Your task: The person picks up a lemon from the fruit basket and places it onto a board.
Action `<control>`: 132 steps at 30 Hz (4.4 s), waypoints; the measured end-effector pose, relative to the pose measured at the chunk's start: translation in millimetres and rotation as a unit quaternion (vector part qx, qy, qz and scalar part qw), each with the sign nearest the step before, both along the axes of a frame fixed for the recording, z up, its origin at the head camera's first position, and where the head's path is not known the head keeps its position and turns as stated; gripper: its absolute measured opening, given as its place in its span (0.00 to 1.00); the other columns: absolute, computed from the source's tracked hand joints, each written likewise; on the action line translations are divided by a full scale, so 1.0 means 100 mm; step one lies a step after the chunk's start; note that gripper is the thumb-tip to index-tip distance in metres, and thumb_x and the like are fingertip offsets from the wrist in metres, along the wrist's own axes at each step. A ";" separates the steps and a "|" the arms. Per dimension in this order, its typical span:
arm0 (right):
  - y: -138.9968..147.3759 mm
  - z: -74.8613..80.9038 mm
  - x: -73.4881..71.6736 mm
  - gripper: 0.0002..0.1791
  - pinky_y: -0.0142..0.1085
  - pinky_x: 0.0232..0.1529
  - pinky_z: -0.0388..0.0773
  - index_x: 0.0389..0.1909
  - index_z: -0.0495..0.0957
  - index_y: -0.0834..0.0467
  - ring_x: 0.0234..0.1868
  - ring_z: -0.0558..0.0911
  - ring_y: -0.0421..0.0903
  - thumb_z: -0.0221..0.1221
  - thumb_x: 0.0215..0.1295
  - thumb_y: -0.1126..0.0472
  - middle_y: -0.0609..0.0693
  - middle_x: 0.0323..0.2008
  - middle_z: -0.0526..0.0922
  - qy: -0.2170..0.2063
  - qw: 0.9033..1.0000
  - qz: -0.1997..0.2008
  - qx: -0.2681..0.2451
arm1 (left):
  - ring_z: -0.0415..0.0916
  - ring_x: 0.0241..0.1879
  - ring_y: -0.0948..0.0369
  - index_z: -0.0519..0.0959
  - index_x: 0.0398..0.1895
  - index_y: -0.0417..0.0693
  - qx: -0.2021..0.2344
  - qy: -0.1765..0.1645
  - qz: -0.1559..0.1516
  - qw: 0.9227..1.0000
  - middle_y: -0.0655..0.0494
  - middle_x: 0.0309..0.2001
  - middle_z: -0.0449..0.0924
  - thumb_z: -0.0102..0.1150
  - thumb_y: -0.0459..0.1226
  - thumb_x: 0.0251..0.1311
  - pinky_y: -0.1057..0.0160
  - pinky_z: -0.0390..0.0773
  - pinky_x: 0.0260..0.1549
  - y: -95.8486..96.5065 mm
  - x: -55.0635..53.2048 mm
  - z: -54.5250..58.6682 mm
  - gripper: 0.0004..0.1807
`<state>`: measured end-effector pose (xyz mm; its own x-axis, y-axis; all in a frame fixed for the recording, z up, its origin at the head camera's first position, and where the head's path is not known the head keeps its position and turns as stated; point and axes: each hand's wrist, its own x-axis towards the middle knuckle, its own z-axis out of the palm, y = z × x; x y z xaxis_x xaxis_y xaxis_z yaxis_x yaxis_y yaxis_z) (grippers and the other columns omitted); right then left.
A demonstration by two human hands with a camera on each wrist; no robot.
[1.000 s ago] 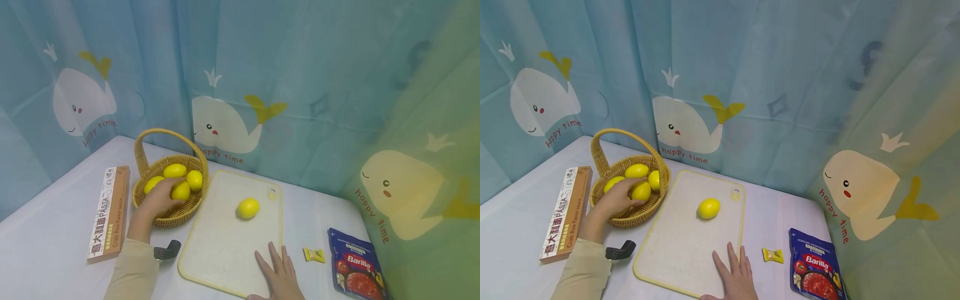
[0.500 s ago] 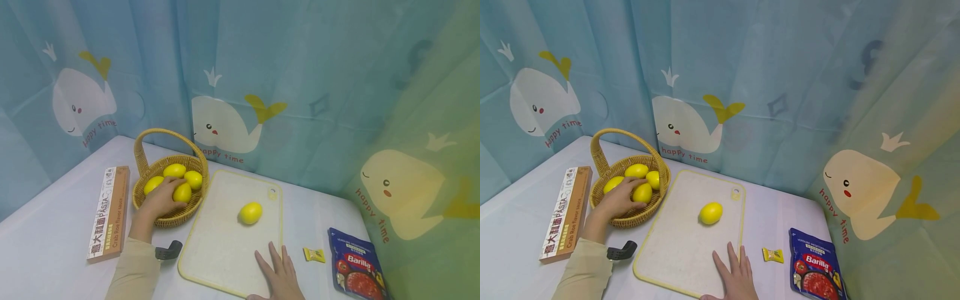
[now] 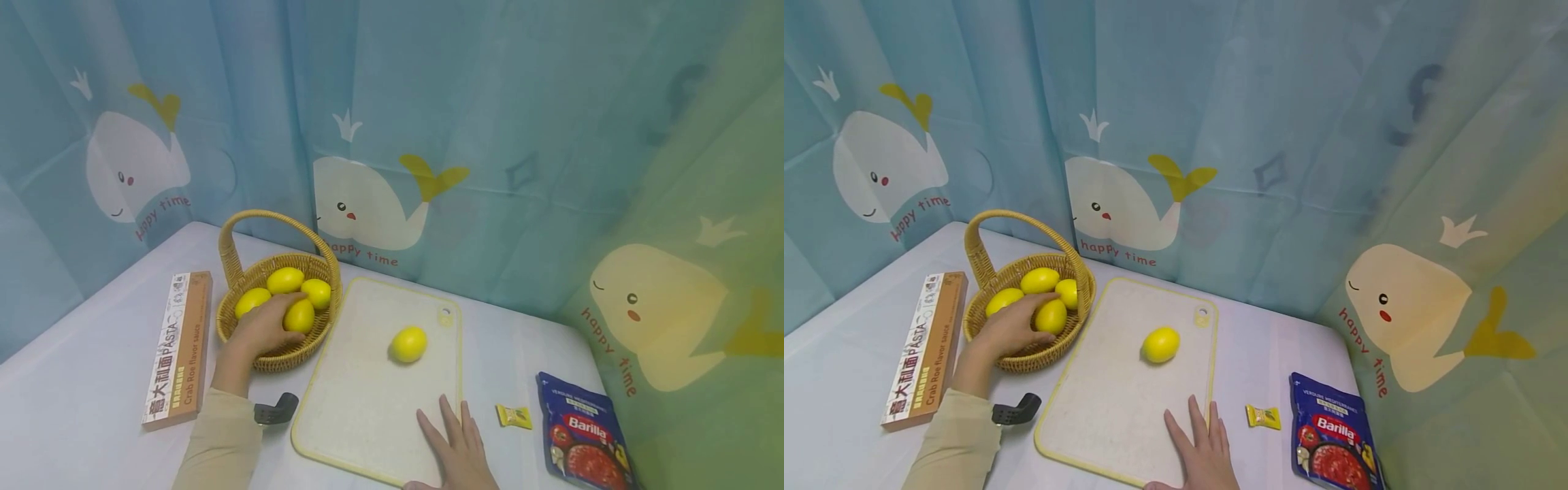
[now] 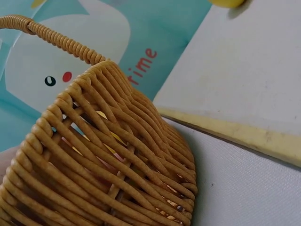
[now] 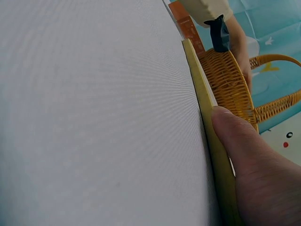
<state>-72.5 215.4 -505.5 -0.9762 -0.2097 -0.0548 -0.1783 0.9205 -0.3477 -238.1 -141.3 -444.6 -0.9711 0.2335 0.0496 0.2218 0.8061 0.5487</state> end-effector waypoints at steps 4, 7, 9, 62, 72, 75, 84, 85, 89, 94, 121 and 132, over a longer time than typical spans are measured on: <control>0.01 0.00 0.00 0.55 0.70 0.65 0.45 0.69 0.61 0.43 0.71 0.43 0.73 0.58 0.39 0.21 0.61 0.73 0.51 0.008 1.000 0.004 0.000 | 0.65 0.64 0.46 0.64 0.69 0.53 0.007 -0.003 0.003 1.000 0.50 0.67 0.66 0.71 0.41 0.48 0.36 0.66 0.59 0.00 0.01 -0.01 0.42; 0.01 0.01 0.00 0.55 0.70 0.66 0.45 0.70 0.61 0.43 0.71 0.43 0.73 0.59 0.39 0.22 0.61 0.74 0.50 0.006 1.000 0.005 -0.004 | 0.65 0.64 0.47 0.64 0.68 0.54 0.010 -0.004 0.004 1.000 0.50 0.67 0.66 0.71 0.41 0.47 0.36 0.65 0.60 -0.01 0.01 -0.02 0.42; 0.01 0.02 0.00 0.55 0.70 0.66 0.44 0.70 0.61 0.43 0.71 0.42 0.73 0.59 0.39 0.22 0.61 0.74 0.50 0.001 1.000 0.005 -0.006 | 0.65 0.64 0.47 0.65 0.68 0.54 0.010 -0.004 0.004 1.000 0.51 0.67 0.66 0.72 0.41 0.47 0.37 0.65 0.60 -0.01 0.01 -0.03 0.42; -0.02 0.06 0.01 0.53 0.69 0.67 0.41 0.70 0.60 0.42 0.72 0.40 0.71 0.58 0.41 0.23 0.59 0.75 0.48 -0.038 0.999 -0.011 -0.014 | 0.57 0.69 0.47 0.61 0.70 0.56 0.148 0.024 -0.005 0.989 0.52 0.70 0.61 0.69 0.38 0.51 0.41 0.58 0.67 -0.03 -0.03 0.03 0.42; -0.01 0.03 0.01 0.53 0.69 0.67 0.42 0.70 0.61 0.41 0.72 0.42 0.71 0.58 0.41 0.22 0.60 0.74 0.49 -0.025 1.000 -0.008 -0.013 | 0.57 0.70 0.48 0.61 0.71 0.58 0.153 0.026 -0.004 0.988 0.53 0.71 0.60 0.69 0.38 0.51 0.41 0.58 0.68 -0.02 -0.02 0.06 0.42; -0.01 0.02 0.01 0.53 0.68 0.67 0.42 0.70 0.61 0.42 0.71 0.42 0.71 0.58 0.41 0.22 0.60 0.74 0.49 -0.022 1.000 -0.005 -0.012 | 0.57 0.70 0.48 0.61 0.71 0.58 0.154 0.027 -0.003 0.988 0.53 0.71 0.60 0.69 0.39 0.51 0.42 0.59 0.68 -0.03 -0.01 0.08 0.42; -0.01 0.04 0.02 0.54 0.70 0.66 0.44 0.70 0.60 0.43 0.71 0.42 0.72 0.59 0.41 0.23 0.60 0.74 0.49 -0.019 1.000 -0.001 -0.010 | 0.60 0.68 0.48 0.61 0.70 0.56 0.140 0.038 -0.002 0.989 0.51 0.69 0.63 0.70 0.39 0.51 0.43 0.59 0.67 -0.04 0.01 0.15 0.42; -0.01 0.04 0.02 0.54 0.70 0.66 0.44 0.70 0.60 0.43 0.71 0.42 0.72 0.58 0.41 0.23 0.60 0.74 0.49 -0.019 1.000 -0.001 -0.008 | 0.60 0.67 0.48 0.62 0.70 0.56 0.142 0.040 -0.002 0.989 0.51 0.68 0.63 0.70 0.39 0.50 0.43 0.59 0.67 -0.04 0.02 0.17 0.42; -0.01 0.04 0.01 0.54 0.70 0.66 0.44 0.70 0.60 0.43 0.71 0.42 0.72 0.58 0.41 0.23 0.60 0.74 0.49 -0.020 1.000 -0.001 -0.007 | 0.62 0.66 0.48 0.62 0.70 0.55 0.138 0.053 -0.007 0.989 0.51 0.67 0.64 0.70 0.38 0.50 0.43 0.61 0.67 -0.04 0.04 0.22 0.42; -0.01 0.04 0.01 0.54 0.70 0.66 0.44 0.70 0.60 0.43 0.71 0.42 0.72 0.58 0.41 0.23 0.60 0.74 0.49 -0.022 1.000 -0.002 -0.008 | 0.62 0.66 0.48 0.62 0.70 0.54 0.127 0.065 -0.013 0.990 0.50 0.67 0.65 0.70 0.38 0.49 0.44 0.62 0.66 -0.04 0.07 0.29 0.43; -0.01 0.04 0.01 0.54 0.70 0.67 0.42 0.70 0.61 0.42 0.72 0.41 0.71 0.58 0.40 0.22 0.59 0.74 0.49 -0.029 0.999 -0.009 -0.011 | 0.63 0.66 0.51 0.65 0.68 0.54 0.089 0.079 -0.043 0.992 0.54 0.67 0.67 0.73 0.38 0.45 0.47 0.65 0.65 0.01 0.32 0.68 0.43; -0.02 0.06 0.01 0.53 0.69 0.67 0.41 0.70 0.61 0.42 0.72 0.41 0.70 0.57 0.41 0.22 0.59 0.75 0.48 -0.037 0.999 -0.013 -0.007 | 0.68 0.58 0.55 0.70 0.65 0.54 0.075 0.082 -0.089 0.990 0.56 0.60 0.73 0.76 0.38 0.40 0.49 0.70 0.60 0.10 0.44 0.79 0.42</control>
<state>-71.3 213.9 -499.8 -0.9745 -0.1862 -0.1251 -0.1280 0.9196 -0.3713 -194.1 -131.8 -365.3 -0.8915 0.3780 0.2497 0.4484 0.6580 0.6050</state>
